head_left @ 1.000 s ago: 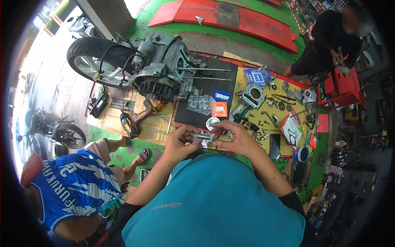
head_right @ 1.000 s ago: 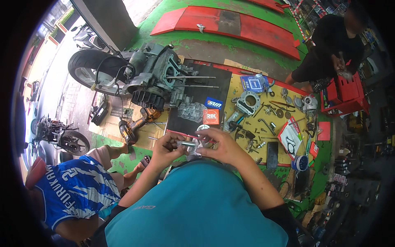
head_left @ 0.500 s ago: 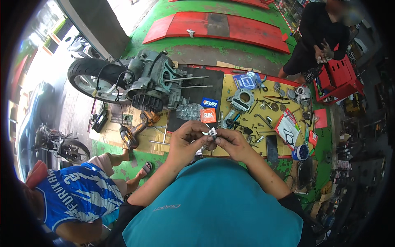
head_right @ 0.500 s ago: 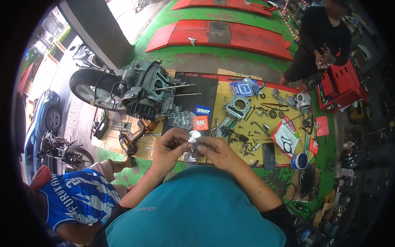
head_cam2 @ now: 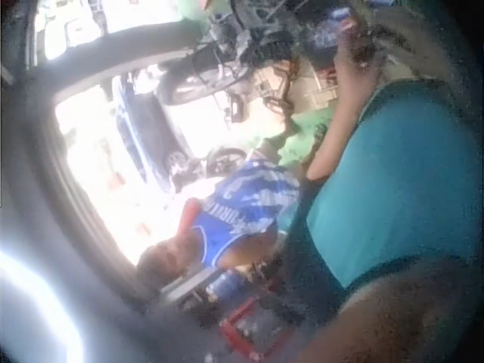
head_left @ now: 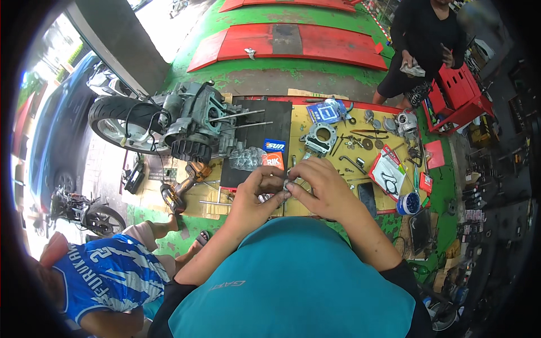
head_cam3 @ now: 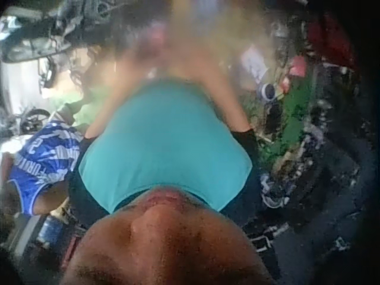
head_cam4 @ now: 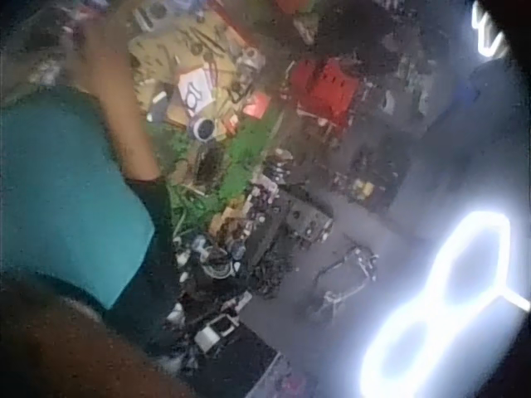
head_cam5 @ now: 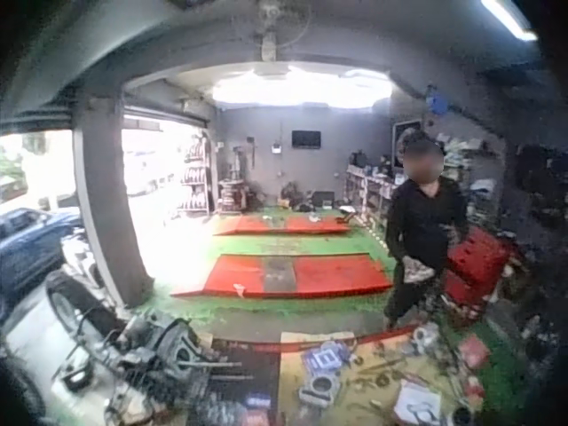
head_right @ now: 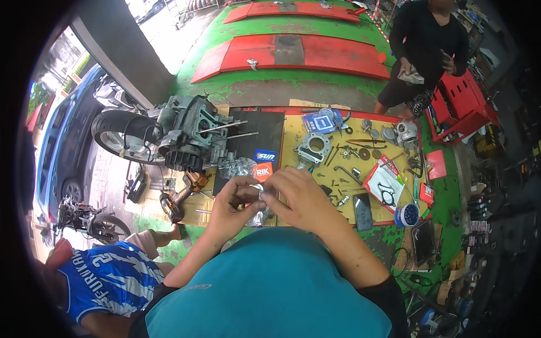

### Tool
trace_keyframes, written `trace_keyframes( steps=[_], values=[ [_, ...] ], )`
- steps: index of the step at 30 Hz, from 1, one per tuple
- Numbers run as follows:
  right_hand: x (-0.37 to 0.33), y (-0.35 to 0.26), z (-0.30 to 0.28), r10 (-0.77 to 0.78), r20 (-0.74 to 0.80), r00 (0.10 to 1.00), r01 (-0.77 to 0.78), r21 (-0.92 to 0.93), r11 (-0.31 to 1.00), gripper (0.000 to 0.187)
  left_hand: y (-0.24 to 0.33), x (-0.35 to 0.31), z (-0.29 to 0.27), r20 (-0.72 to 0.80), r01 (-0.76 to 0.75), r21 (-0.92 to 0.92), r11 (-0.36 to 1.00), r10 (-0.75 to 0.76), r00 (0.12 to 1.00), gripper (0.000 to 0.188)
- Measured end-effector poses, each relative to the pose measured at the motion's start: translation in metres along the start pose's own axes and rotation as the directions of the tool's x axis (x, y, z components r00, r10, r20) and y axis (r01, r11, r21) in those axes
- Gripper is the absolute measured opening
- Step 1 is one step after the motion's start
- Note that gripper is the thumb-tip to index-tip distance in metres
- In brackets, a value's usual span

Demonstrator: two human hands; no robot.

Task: The person handles various motorcycle engine components and tools on a workbench. They use a torque wrench to tighten a bolt, then open a blue package to remove a small metal part. The person picks up a small container, opens it, and examines its contents while standing in a workshop.

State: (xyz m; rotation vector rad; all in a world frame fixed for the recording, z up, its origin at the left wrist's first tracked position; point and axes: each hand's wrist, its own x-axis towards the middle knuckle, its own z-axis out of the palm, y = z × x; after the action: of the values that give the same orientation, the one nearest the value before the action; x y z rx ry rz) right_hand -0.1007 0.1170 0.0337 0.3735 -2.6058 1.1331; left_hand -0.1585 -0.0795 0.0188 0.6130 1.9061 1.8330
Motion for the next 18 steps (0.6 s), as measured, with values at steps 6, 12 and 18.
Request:
trace_keyframes(
  steps=[6,12,18],
  values=[
    [0.0,0.005,0.006,-0.055,0.092,0.994,0.067,-0.129,0.989,0.013,-0.018,-0.004,-0.009,0.095,0.109,-0.003,0.994,-0.108,0.99,0.02],
    [-0.007,0.018,0.035,-0.089,0.188,0.978,0.109,-0.095,0.989,0.012,-0.052,-0.018,-0.021,0.102,0.196,-0.101,0.975,-0.186,0.977,0.015],
    [-0.004,0.029,0.052,-0.135,0.223,0.965,0.142,-0.017,0.99,0.007,-0.062,-0.027,-0.025,0.04,0.218,-0.08,0.973,-0.215,0.976,0.011]
  ],
)
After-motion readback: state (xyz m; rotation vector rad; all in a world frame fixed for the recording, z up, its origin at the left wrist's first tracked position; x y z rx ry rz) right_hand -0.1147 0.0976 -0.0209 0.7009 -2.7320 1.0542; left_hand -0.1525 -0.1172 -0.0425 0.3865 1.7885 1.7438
